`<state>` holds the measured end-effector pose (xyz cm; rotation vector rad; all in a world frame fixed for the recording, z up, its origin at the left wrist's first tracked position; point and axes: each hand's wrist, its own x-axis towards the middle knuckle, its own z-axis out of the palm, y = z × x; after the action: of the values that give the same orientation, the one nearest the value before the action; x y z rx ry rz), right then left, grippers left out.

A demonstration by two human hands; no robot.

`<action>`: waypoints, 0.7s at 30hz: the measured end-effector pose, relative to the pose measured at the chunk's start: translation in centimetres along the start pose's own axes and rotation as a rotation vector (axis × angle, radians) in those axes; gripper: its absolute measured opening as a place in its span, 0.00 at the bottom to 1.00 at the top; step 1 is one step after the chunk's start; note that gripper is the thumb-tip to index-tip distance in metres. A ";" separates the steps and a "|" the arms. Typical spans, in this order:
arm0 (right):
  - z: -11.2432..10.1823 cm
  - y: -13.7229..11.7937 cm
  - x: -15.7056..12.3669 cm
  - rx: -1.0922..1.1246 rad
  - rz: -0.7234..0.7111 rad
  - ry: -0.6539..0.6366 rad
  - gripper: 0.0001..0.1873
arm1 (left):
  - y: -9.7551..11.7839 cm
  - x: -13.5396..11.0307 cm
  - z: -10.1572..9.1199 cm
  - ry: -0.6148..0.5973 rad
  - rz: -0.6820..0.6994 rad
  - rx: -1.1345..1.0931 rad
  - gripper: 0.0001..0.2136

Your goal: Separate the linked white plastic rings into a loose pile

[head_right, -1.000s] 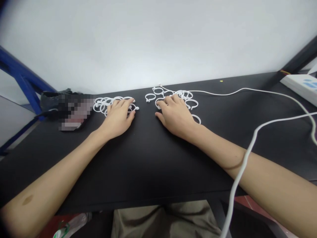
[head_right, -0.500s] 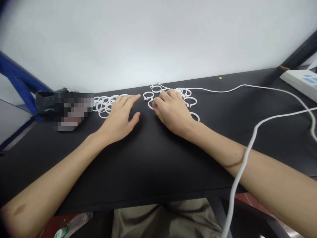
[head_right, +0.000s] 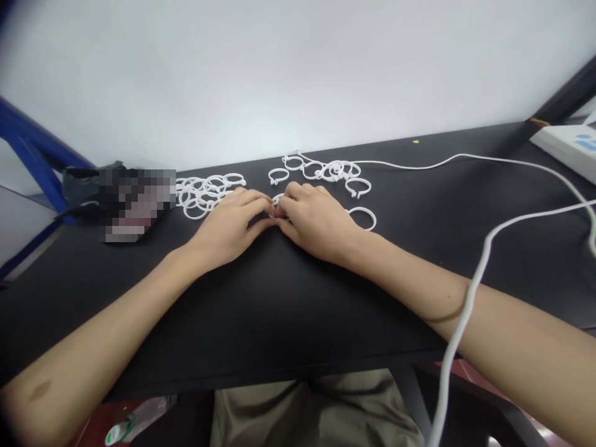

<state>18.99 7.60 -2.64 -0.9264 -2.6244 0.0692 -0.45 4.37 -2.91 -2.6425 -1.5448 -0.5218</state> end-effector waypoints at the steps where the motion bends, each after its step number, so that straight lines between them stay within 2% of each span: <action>1: 0.0 -0.1 0.0 0.000 0.010 0.000 0.13 | 0.0 0.0 0.1 -0.004 0.000 -0.007 0.04; 9: 0.1 -0.1 -0.2 -0.010 0.066 0.001 0.13 | 0.1 0.1 0.3 0.006 -0.007 -0.044 0.04; 17: 0.0 1.2 -0.2 -0.036 0.095 0.241 0.08 | 0.4 -0.3 0.1 0.003 -0.060 -0.108 0.05; 19: -0.2 1.1 -0.1 -0.008 0.065 0.301 0.08 | 0.4 -0.3 0.2 0.051 -0.081 -0.124 0.09; 21: -0.5 0.9 -0.1 0.034 0.002 0.326 0.08 | 0.4 -0.3 0.1 0.138 -0.096 -0.132 0.17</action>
<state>19.77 8.20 -2.40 -0.8491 -2.3148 -0.0345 -0.17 3.90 -3.07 -2.5702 -1.6554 -0.8206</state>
